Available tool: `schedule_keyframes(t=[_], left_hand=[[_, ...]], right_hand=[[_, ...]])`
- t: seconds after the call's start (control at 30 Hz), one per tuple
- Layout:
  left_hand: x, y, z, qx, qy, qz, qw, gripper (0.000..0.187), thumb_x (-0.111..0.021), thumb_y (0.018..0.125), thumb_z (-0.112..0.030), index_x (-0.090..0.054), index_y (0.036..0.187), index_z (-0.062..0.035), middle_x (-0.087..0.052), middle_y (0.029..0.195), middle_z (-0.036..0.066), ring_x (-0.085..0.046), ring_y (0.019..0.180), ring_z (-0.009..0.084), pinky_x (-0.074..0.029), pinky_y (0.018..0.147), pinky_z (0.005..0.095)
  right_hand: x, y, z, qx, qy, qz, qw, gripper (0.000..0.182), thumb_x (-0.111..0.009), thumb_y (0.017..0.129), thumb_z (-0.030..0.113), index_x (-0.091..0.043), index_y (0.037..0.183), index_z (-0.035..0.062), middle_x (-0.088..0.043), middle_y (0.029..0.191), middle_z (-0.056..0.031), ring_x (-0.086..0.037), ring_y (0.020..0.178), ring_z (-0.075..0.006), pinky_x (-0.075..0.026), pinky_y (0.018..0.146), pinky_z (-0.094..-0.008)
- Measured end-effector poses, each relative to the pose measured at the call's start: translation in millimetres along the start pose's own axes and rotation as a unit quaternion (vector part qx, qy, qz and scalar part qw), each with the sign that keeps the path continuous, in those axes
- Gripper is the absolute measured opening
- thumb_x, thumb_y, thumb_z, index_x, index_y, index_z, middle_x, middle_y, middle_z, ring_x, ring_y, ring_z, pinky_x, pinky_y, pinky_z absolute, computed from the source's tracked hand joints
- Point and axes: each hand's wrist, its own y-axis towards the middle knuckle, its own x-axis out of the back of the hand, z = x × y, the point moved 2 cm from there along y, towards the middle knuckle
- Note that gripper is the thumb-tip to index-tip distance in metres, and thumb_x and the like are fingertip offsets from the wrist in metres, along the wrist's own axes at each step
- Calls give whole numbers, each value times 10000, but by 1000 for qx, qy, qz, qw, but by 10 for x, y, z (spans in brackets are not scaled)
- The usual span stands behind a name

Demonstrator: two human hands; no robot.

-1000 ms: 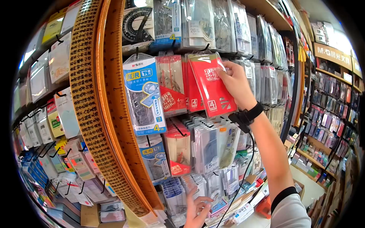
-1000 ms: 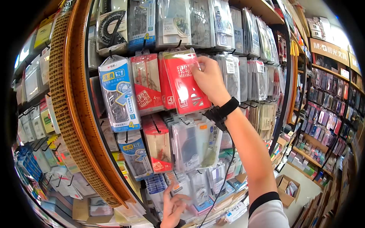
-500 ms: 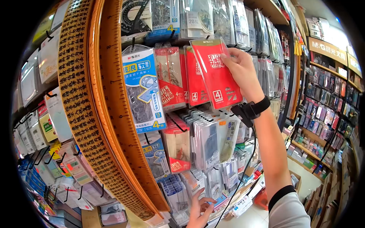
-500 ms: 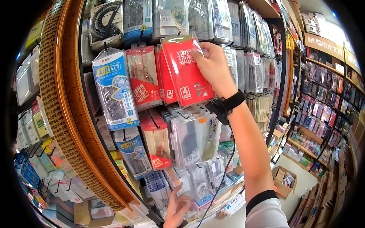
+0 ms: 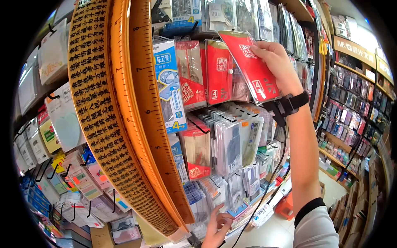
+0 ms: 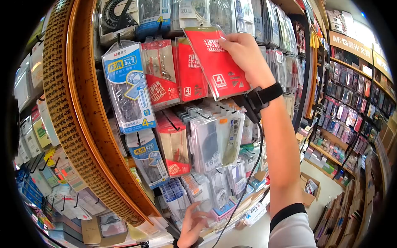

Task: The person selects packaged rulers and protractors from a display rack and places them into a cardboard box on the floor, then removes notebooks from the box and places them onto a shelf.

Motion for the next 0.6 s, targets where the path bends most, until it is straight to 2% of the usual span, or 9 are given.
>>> schedule_keyframes(t=[0.13,0.23,0.33,0.4,0.43,0.47,0.5,0.53,0.6], left_hand=[[55,-54,6,0,-3,20,1000,627,-524,880,-44,-190,1411,-32,-556,942,104,-529,757,144,-457,661,253],[54,-66,-31,26,-28,10,999,589,-580,839,-60,-310,1361,-34,-574,925,108,-550,759,161,-472,650,267],[27,-52,-228,76,-29,54,995,614,-472,809,89,-250,1369,-27,-592,997,155,-566,736,157,-471,706,285],[-67,-59,-253,76,-61,36,995,554,-498,800,11,-322,1325,-9,-603,979,147,-560,708,133,-446,622,238],[-56,-93,-208,87,-52,41,994,561,-536,845,-74,-291,1346,-11,-601,982,149,-554,704,125,-444,623,229],[-35,-114,-167,101,-45,50,993,589,-573,889,-158,-260,1367,-13,-598,985,150,-547,699,117,-442,623,221],[-49,-137,-219,107,-20,31,994,566,-564,892,-184,-292,1355,-6,-600,980,147,-554,717,120,-441,628,225],[-82,-165,-275,116,8,11,993,547,-556,895,-211,-324,1343,0,-603,974,144,-562,735,123,-440,634,229],[-217,-74,-182,154,83,-31,984,508,-524,891,-271,-405,1317,-21,-623,962,110,-570,685,123,-403,565,201]], right_hand=[[-1,-12,46,-26,-47,-1,999,299,-579,869,176,-622,998,-90,-647,805,-90,-601,680,-116,-480,616,-250],[-51,111,-146,-33,-79,34,996,325,-604,851,204,-620,1025,-71,-651,820,-85,-610,730,-145,-490,653,-293],[-264,222,-658,84,-201,-47,975,303,-582,857,251,-629,973,-25,-661,860,-185,-644,793,-310,-498,721,-383],[-443,140,-653,229,-242,-80,939,207,-584,799,195,-618,816,-9,-636,823,-215,-622,808,-385,-507,717,-444],[-441,141,-702,192,-351,-68,914,190,-552,793,181,-645,755,21,-645,791,-194,-641,781,-346,-516,687,-449],[-529,186,-684,166,-533,0,829,226,-520,804,209,-674,718,70,-660,775,-167,-657,752,-305,-528,664,-419],[-598,187,-669,84,-492,-13,866,277,-522,790,276,-682,814,51,-663,804,-183,-653,761,-328,-533,670,-412],[-613,7,-616,29,-395,-106,912,255,-552,760,283,-689,801,71,-675,850,-157,-656,798,-317,-529,693,-421],[-533,-126,-728,58,-473,-111,872,208,-613,687,259,-700,788,100,-677,829,-134,-663,809,-279,-519,660,-362]])
